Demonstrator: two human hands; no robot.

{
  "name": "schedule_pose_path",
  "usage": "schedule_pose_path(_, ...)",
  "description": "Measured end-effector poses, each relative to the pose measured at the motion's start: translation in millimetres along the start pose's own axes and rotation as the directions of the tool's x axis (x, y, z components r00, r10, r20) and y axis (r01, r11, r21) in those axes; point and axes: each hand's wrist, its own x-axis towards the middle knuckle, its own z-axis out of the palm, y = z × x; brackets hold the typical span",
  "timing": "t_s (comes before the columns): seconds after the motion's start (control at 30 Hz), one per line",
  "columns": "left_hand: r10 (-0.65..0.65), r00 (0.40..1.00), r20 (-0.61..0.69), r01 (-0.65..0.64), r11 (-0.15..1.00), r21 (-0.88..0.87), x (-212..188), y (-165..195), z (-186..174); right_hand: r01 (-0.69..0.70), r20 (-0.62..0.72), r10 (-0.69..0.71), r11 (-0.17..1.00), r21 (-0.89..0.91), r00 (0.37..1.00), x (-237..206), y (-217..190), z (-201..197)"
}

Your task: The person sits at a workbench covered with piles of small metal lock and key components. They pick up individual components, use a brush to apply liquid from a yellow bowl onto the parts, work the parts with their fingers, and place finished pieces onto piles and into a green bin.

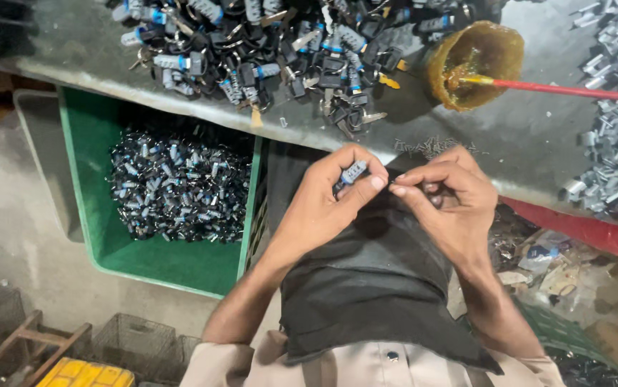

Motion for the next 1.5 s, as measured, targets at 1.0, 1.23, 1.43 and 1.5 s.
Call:
schedule_pose_path(1.0, -0.056, 0.995, 0.079, 0.096, 0.694, -0.714, -8.3, -39.3, 21.3, 0.120, -0.075, -0.107, 0.974, 0.195, 0.991, -0.7, -7.4, 15.2)
schedule_pose_path(1.23, -0.037, 0.998, 0.046, 0.057, 0.800, -0.597, -10.6, -45.8, 20.8, 0.043, -0.048, -0.032, 0.967, 0.249, 0.998, -1.6, -12.6, 10.8)
schedule_pose_path(1.43, -0.094, 0.988, 0.120, 0.141, 0.864, -0.484, -11.6, -28.8, 11.6, -0.183, 0.191, 0.057, 0.642, 0.745, 0.980, -0.1, -0.5, 8.9)
schedule_pose_path(1.5, -0.088, 0.984, 0.157, 0.146, 0.899, -0.412, -12.4, -20.1, 6.0, -0.169, 0.114, 0.125, 0.708, 0.686, 0.986, 3.5, 1.0, 0.8)
